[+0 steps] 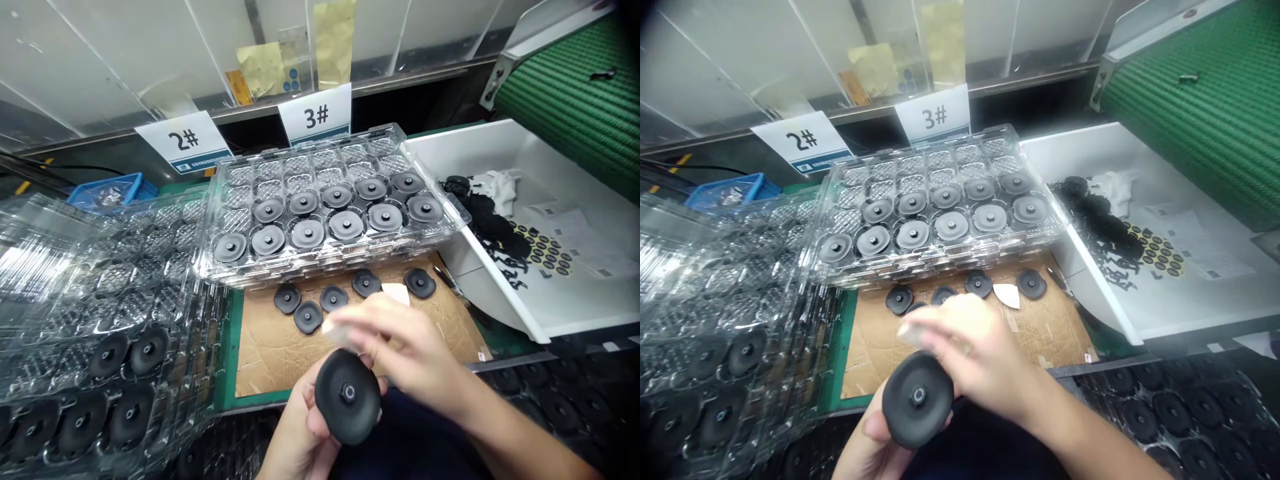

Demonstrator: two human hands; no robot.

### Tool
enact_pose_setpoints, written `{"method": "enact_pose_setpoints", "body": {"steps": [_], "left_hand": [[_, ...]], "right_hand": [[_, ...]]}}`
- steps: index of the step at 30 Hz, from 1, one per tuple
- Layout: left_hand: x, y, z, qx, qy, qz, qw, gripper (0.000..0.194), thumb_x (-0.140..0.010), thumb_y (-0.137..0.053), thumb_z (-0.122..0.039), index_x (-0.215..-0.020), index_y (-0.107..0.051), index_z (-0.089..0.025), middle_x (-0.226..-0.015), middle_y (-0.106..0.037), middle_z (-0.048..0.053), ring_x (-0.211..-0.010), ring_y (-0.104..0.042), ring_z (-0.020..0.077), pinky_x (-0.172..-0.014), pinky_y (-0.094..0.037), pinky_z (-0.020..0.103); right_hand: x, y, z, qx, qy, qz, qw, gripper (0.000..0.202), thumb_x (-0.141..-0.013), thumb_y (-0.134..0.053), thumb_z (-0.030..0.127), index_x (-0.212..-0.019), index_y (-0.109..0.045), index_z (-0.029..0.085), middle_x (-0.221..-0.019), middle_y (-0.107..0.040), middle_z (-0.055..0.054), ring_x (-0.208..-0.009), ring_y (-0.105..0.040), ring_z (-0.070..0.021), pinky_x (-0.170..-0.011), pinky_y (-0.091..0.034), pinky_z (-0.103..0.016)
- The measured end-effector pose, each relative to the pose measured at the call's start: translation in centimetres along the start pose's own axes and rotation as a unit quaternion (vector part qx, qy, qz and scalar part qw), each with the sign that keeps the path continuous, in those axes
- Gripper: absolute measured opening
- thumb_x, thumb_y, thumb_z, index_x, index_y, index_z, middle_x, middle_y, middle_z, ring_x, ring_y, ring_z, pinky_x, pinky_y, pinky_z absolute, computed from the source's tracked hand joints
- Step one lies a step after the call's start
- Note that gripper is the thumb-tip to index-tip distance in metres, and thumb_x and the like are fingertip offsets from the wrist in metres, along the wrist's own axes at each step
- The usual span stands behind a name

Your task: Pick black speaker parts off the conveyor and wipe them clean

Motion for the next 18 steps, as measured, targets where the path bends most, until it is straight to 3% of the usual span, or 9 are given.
{"method": "enact_pose_setpoints", "body": {"steps": [3, 7, 12, 18], "left_hand": [[-1.5, 1.1, 0.1, 0.048, 0.018, 0.022, 0.998, 0.058, -0.051, -0.078, -0.037, -0.106, -0.064, -0.024, -0.114, -0.065, 0.008, -0.098, -0.062, 0.0294, -0.078, -0.053, 0.033], [-2.4, 2.4, -0.4, 0.075, 0.01, 0.031, 0.997, 0.057, -0.058, -0.074, -0.036, -0.112, -0.061, -0.023, -0.123, -0.06, 0.009, -0.108, -0.056, 0.0308, -0.084, -0.051, 0.034], [-2.6, 3.1, -0.5, 0.084, -0.002, 0.033, 0.996, 0.043, -0.073, -0.062, -0.034, -0.114, -0.059, -0.02, -0.128, -0.055, 0.011, -0.113, -0.053, 0.03, -0.09, -0.047, 0.033], [-3.1, 4.0, -0.1, 0.097, -0.009, 0.01, 0.995, 0.037, -0.076, -0.059, -0.035, -0.11, -0.062, -0.021, -0.124, -0.059, 0.01, -0.113, -0.054, 0.027, -0.094, -0.044, 0.032]], "right_hand": [[2.3, -0.2, -7.0, 0.026, -0.174, -0.053, 0.983, 0.023, -0.09, -0.044, 0.025, -0.104, -0.062, 0.021, -0.098, -0.065, -0.004, -0.09, -0.06, -0.0144, -0.077, -0.049, -0.026], [7.3, -4.3, -12.2, 0.087, -0.206, -0.032, 0.974, 0.028, -0.087, -0.044, 0.025, -0.108, -0.062, 0.018, -0.101, -0.062, -0.009, -0.087, -0.062, -0.0197, -0.074, -0.052, -0.034], [11.2, -6.5, -13.5, 0.16, -0.212, -0.057, 0.962, 0.04, -0.084, -0.05, 0.03, -0.122, -0.053, 0.019, -0.12, -0.048, -0.014, -0.087, -0.059, -0.0238, -0.076, -0.05, -0.044], [9.7, -6.0, -13.8, 0.178, -0.17, -0.074, 0.966, 0.032, -0.086, -0.046, 0.029, -0.116, -0.056, 0.022, -0.104, -0.054, -0.011, -0.082, -0.061, -0.0223, -0.068, -0.052, -0.033]]}}
Point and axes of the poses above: each hand's wrist, its own x-axis away from the middle knuckle, its own y-axis out of the back of the hand, z = x × y, the point moved 7 cm from there along -x, towards the middle knuckle
